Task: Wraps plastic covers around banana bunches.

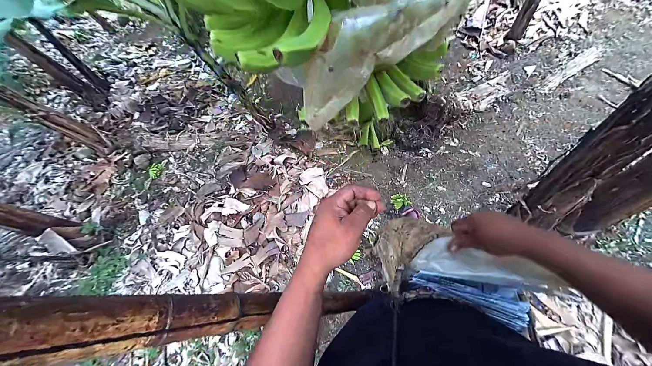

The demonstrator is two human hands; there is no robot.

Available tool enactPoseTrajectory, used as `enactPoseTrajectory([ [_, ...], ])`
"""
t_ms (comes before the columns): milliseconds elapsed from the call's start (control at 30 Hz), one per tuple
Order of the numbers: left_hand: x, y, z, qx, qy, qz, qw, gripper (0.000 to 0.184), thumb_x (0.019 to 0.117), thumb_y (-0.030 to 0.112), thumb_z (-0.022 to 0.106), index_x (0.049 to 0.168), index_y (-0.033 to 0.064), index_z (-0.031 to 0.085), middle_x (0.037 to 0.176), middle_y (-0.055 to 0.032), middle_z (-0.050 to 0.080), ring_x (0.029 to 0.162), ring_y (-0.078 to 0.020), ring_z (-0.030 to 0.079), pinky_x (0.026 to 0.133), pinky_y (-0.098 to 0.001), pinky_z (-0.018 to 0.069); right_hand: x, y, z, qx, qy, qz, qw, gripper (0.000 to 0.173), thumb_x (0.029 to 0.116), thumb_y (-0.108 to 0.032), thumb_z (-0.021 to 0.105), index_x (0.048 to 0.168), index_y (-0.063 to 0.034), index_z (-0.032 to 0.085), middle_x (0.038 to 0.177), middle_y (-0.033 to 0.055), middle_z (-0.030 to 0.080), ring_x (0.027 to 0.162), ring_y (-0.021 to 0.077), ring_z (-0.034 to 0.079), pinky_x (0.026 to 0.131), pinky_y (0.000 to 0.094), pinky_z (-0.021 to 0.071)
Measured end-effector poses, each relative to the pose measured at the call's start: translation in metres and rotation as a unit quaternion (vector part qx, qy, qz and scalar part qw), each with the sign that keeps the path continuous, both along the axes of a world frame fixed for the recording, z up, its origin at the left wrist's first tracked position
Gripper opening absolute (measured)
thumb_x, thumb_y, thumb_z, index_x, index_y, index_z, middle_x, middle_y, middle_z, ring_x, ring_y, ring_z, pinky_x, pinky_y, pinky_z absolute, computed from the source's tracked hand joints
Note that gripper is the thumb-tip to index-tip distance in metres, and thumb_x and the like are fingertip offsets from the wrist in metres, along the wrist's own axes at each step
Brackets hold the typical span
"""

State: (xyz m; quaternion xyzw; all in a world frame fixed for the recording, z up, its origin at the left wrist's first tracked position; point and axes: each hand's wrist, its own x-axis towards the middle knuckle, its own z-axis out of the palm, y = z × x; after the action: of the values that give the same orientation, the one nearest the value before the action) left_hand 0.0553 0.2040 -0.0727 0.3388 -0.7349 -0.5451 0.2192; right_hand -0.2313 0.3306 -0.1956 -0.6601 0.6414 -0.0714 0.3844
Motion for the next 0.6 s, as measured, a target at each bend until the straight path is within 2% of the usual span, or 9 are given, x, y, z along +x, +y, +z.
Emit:
enactPoseTrajectory([
  [100, -0.01, 0.01, 0.01, -0.031, -0.088, -0.109, 0.99, 0.027, 0.1035, 0.028, 0.06, 0.123, 0.0126, 0.069, 0.103, -0.0025, 0.073, 0.086, -0.0124, 0.069, 0.077, -0.0341, 0.0588, -0.006, 0.001, 0.085, -0.129, -0.02, -0.05, 0.99, 0.039, 0.0941, -0.043, 0.073, 0.076, -0.009, 0.065, 0.065, 0.0074, 0.06, 0.062, 0.0263, 0.061, 0.059, 0.0563, 0.0497],
  [200, -0.032, 0.028, 0.021, -0.029, -0.131, -0.193, 0.972, 0.068, 0.097, 0.052, 0.061, 0.155, 0.023, 0.043, 0.129, -0.0043, 0.067, 0.108, -0.0148, 0.068, 0.094, -0.0452, 0.0581, 0.008, 0.009, 0.155, -0.338, -0.004, -0.101, 0.936, 0.033, 0.0914, -0.034, 0.076, 0.07, -0.0149, 0.059, 0.06, -0.0025, 0.055, 0.051, 0.0121, 0.053, 0.047, 0.0376, 0.0451],
  [267, -0.043, 0.038, 0.025, -0.032, -0.064, -0.16, 0.984, 0.061, 0.0979, 0.041, 0.066, 0.152, 0.0227, 0.046, 0.12, -0.0042, 0.07, 0.098, -0.014, 0.071, 0.086, -0.042, 0.0618, 0.019, 0.013, 0.178, -0.398, -0.037, -0.121, 0.909, 0.022, 0.0882, -0.029, 0.08, 0.081, -0.0149, 0.065, 0.074, -0.0042, 0.062, 0.062, 0.007, 0.057, 0.055, 0.0295, 0.0498],
  [300, -0.045, 0.04, 0.028, -0.044, -0.021, -0.12, 0.992, 0.048, 0.0989, 0.028, 0.069, 0.144, 0.0193, 0.055, 0.112, -0.0044, 0.072, 0.09, -0.0145, 0.072, 0.08, -0.0403, 0.0636, 0.019, 0.014, 0.181, -0.393, -0.087, -0.132, 0.906, 0.018, 0.086, -0.025, 0.082, 0.091, -0.0137, 0.068, 0.083, -0.0033, 0.066, 0.067, 0.0066, 0.061, 0.059, 0.0268, 0.0529],
  [367, -0.041, 0.036, 0.029, -0.086, 0.035, -0.052, 0.994, 0.034, 0.0989, 0.013, 0.068, 0.133, 0.0172, 0.063, 0.109, -0.0019, 0.073, 0.084, -0.013, 0.072, 0.073, -0.0362, 0.0639, 0.007, 0.016, 0.171, -0.319, -0.216, -0.168, 0.907, 0.037, 0.089, -0.026, 0.078, 0.12, -0.0118, 0.064, 0.109, 0.004, 0.071, 0.082, 0.0141, 0.071, 0.068, 0.0314, 0.0627],
  [433, -0.029, 0.027, 0.024, -0.1, 0.07, -0.01, 0.992, 0.036, 0.097, 0.004, 0.067, 0.131, 0.0163, 0.064, 0.114, -0.0022, 0.072, 0.088, -0.0139, 0.071, 0.075, -0.0355, 0.0636, -0.015, 0.016, 0.14, -0.2, -0.295, -0.21, 0.911, 0.073, 0.0894, -0.066, 0.063, 0.144, -0.0205, 0.049, 0.129, 0.0009, 0.066, 0.104, 0.0164, 0.07, 0.082, 0.0383, 0.0617],
  [500, -0.018, 0.021, 0.019, -0.097, 0.075, 0.024, 0.992, 0.041, 0.0955, 0.002, 0.068, 0.134, 0.0173, 0.062, 0.117, -0.0027, 0.071, 0.091, -0.0154, 0.071, 0.076, -0.0357, 0.0634, -0.023, 0.014, 0.099, -0.095, -0.408, -0.225, 0.88, 0.086, 0.0777, -0.083, 0.064, 0.137, -0.0218, 0.053, 0.117, 0.0015, 0.071, 0.104, 0.0187, 0.071, 0.085, 0.043, 0.0621],
  [567, -0.009, 0.016, 0.014, -0.063, 0.059, 0.014, 0.996, 0.054, 0.0914, 0.002, 0.072, 0.14, 0.02, 0.057, 0.121, -0.004, 0.07, 0.095, -0.0179, 0.072, 0.079, -0.0386, 0.064, -0.015, 0.014, 0.078, -0.071, -0.478, -0.202, 0.852, 0.055, 0.0912, -0.063, 0.066, 0.123, -0.0177, 0.063, 0.103, 0.0003, 0.075, 0.095, 0.0137, 0.072, 0.086, 0.0371, 0.0619],
  [600, -0.005, 0.014, 0.012, -0.027, 0.059, -0.017, 0.998, 0.063, 0.0886, 0.005, 0.075, 0.145, 0.022, 0.052, 0.125, -0.0046, 0.068, 0.1, -0.019, 0.071, 0.084, -0.0403, 0.0637, -0.006, 0.012, 0.08, -0.091, -0.473, -0.2, 0.853, 0.029, 0.099, -0.039, 0.063, 0.116, -0.0159, 0.066, 0.095, -0.0015, 0.075, 0.087, 0.0095, 0.072, 0.083, 0.0325, 0.0622],
])
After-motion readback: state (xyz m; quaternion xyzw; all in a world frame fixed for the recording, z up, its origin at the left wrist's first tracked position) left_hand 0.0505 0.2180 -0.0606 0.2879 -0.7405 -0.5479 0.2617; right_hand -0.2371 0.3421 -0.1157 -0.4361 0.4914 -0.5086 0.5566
